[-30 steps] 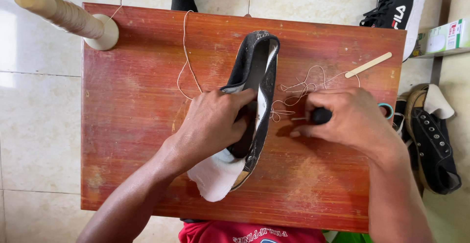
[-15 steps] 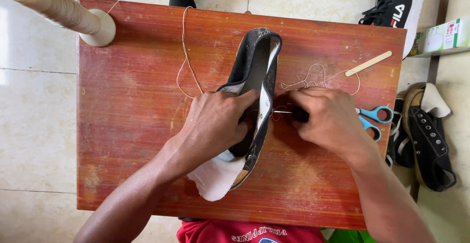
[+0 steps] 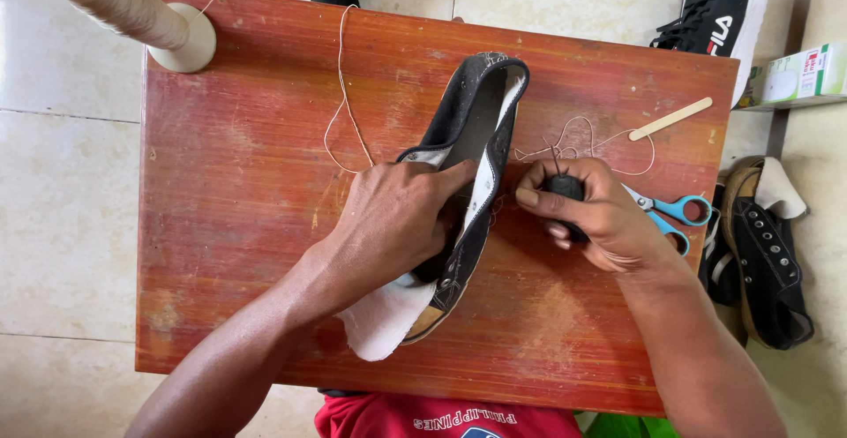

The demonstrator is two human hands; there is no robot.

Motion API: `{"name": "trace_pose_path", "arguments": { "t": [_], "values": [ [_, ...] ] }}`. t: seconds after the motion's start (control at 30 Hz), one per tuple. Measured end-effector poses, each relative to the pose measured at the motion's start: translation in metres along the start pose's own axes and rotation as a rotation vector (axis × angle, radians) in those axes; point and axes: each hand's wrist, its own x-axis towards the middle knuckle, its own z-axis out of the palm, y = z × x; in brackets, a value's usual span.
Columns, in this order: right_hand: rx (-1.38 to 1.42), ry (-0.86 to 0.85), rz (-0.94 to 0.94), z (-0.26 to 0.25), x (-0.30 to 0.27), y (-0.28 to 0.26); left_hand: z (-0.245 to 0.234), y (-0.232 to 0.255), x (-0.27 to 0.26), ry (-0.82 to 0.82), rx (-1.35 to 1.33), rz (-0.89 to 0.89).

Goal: The person is repairing a black canvas shoe by hand-sewing the sole to the upper. They use a needle and white thread, repeatedly piercing the shoe's edge and pulling the thread tight to secure the layers together.

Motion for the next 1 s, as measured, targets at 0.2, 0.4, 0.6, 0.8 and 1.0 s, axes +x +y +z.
{"name": "trace_pose_path", "arguments": {
  "t": [0.2,0.4,0.6,0.8,1.0],
  "values": [
    [0.227,-0.089,0.124,-0.007,-0.012,-0.015,-0.005,0.003,-0.002,0.005,-0.001,0.002],
    [0.284,-0.166,0.113,-0.027,-0.015,-0.02,0.002,0.002,0.001,0.043,0.051,0.009],
    [0.021,-0.029,0.062,-0.015,-0.006,-0.014,-0.002,0.0,0.002,0.056,0.026,-0.01],
    [-0.862,0.266,-0.216,0.0,-0.009,-0.021,-0.005,-0.002,0.009,0.011,-0.027,-0.074],
    [-1.215,0.169,-0.232,-0.022,-0.018,-0.004,-0.004,0.001,0.009,0.002,-0.001,-0.091]
  ]
}}
